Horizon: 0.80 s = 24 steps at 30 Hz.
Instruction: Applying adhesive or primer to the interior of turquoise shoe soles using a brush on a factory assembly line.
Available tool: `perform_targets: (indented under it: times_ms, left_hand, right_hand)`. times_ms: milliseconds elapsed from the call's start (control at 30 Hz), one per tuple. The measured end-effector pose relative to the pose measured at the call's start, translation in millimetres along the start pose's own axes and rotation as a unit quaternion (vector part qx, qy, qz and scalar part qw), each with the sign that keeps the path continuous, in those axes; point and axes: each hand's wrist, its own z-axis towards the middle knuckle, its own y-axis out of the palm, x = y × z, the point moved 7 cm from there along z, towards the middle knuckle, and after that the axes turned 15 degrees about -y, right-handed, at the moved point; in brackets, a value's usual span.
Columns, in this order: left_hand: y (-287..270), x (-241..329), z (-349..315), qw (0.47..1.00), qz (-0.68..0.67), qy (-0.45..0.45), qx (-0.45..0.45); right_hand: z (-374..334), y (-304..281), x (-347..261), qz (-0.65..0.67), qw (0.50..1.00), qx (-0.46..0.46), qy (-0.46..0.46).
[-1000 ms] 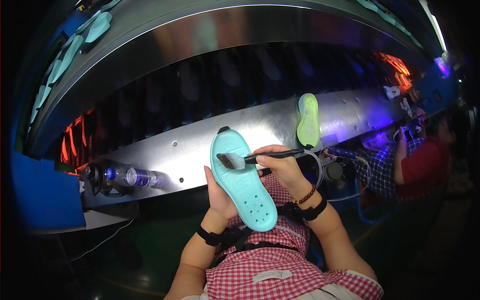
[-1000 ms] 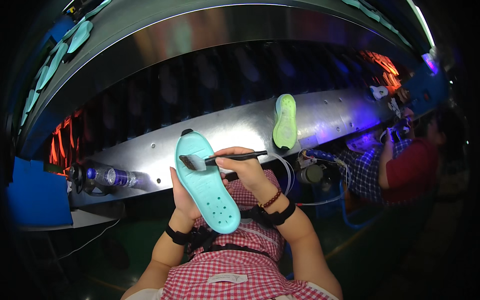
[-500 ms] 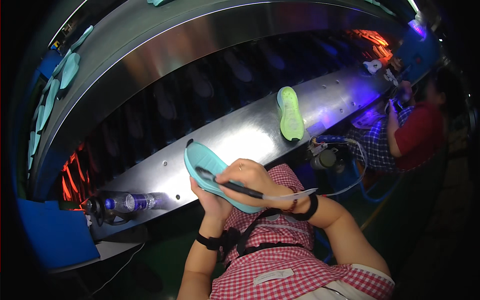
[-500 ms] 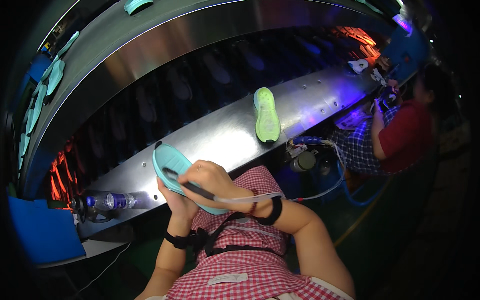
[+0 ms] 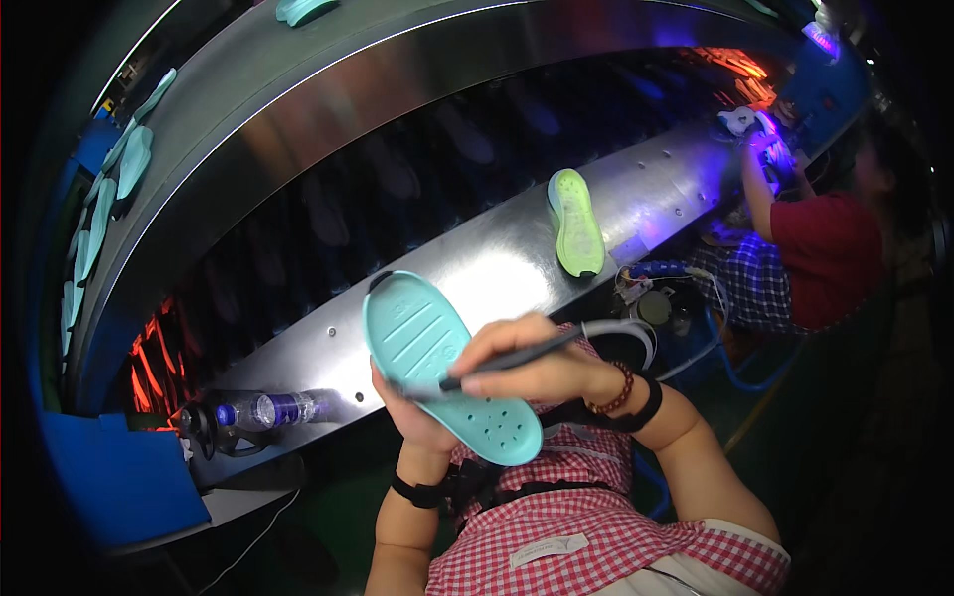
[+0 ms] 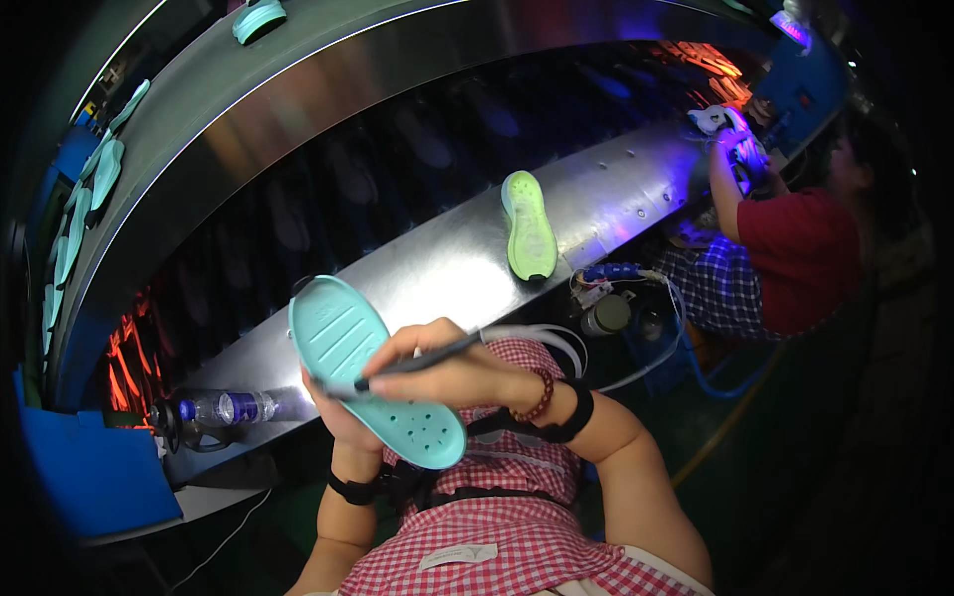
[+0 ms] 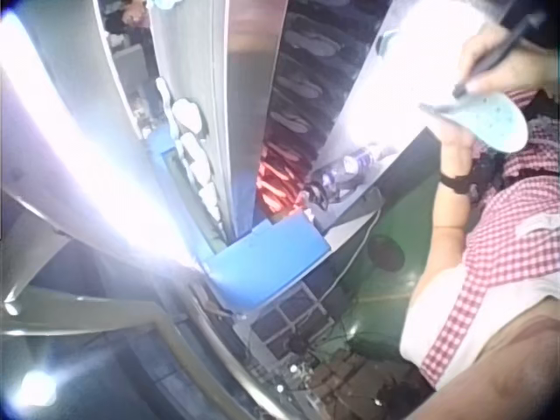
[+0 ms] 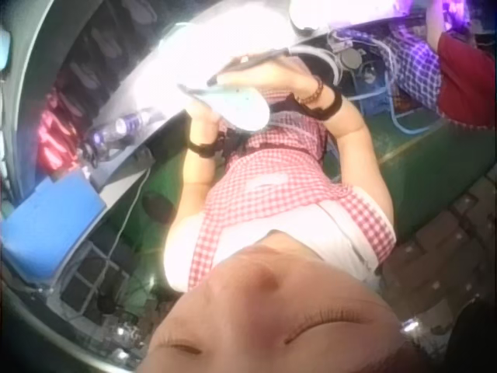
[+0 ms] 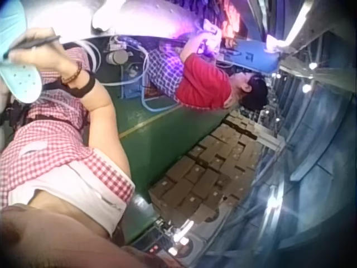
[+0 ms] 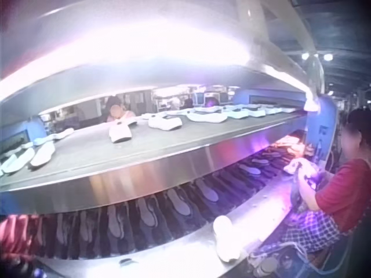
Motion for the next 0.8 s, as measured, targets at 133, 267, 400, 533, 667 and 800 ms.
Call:
perform_targets:
  times_ms: [133,267,400,533,667,800]
  left_hand:
    - [-9.4,9.3,-2.5,0.997,0.064,0.019,0.034]
    - [-9.5,23.8,-2.7,0.984,0.061,0.118,0.121]
    - [-7.4,46.6,-4.3,0.98,0.093,0.165,0.057]
    - [6.2,58.6,-8.8,0.974,0.08,0.203,0.06]
    - [15.9,70.2,-13.8,0.97,0.081,0.224,0.052]
    - [16.0,76.6,-16.2,0.953,0.136,0.262,0.072]
  right_hand:
    - [-2.6,-2.1,-11.4,0.047,0.999,-0.011,0.016]
    - [-4.1,0.1,-6.9,0.003,0.999,-0.033,-0.003]
    - [-7.6,-0.8,-20.4,0.03,0.997,-0.059,-0.042]
    - [-8.1,-1.3,-17.7,-0.056,0.993,-0.05,-0.086]
    - [-17.0,0.3,-25.6,0.067,0.986,-0.065,-0.135]
    - [-18.8,-9.7,-4.9,-0.002,0.999,-0.028,-0.037]
